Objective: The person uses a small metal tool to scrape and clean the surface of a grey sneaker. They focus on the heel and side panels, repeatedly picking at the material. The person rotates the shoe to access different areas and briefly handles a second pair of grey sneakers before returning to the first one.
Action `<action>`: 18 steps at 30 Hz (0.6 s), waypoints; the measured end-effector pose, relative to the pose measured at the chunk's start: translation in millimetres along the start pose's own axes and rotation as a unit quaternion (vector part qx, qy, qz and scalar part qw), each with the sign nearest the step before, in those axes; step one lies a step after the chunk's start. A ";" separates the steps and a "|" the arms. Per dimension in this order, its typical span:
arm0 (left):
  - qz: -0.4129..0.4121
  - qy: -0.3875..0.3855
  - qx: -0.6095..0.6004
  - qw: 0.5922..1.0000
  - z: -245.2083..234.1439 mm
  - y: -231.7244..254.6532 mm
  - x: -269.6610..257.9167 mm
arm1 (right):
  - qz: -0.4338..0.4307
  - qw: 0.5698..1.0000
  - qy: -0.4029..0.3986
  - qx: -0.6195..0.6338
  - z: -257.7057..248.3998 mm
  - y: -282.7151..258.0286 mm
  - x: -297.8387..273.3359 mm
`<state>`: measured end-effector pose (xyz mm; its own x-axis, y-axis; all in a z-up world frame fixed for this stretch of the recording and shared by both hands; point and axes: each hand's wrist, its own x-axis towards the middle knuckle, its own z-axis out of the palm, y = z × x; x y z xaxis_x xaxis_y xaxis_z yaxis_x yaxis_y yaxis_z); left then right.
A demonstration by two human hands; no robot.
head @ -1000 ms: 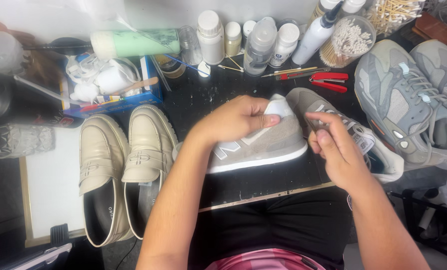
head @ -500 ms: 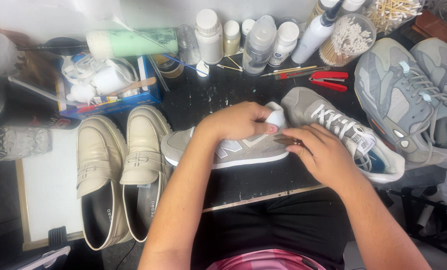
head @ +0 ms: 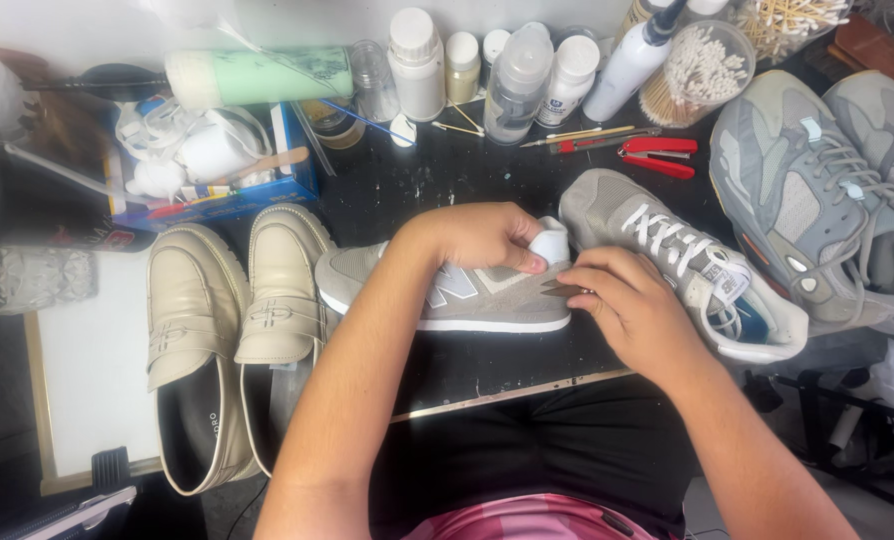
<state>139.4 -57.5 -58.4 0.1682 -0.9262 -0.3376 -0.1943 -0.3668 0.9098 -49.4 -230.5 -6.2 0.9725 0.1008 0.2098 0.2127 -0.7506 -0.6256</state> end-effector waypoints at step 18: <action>-0.048 -0.073 0.012 0.996 -7.3 -6.8 14.5 | 0.001 0.997 0.068 0.035 21.1 8.6 -17.4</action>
<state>150.2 -67.9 -67.7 0.0450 -0.8893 -0.4551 -0.2071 -0.4539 0.8666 -62.4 -224.8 -31.1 0.9523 0.0054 0.3053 0.2209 -0.7023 -0.6767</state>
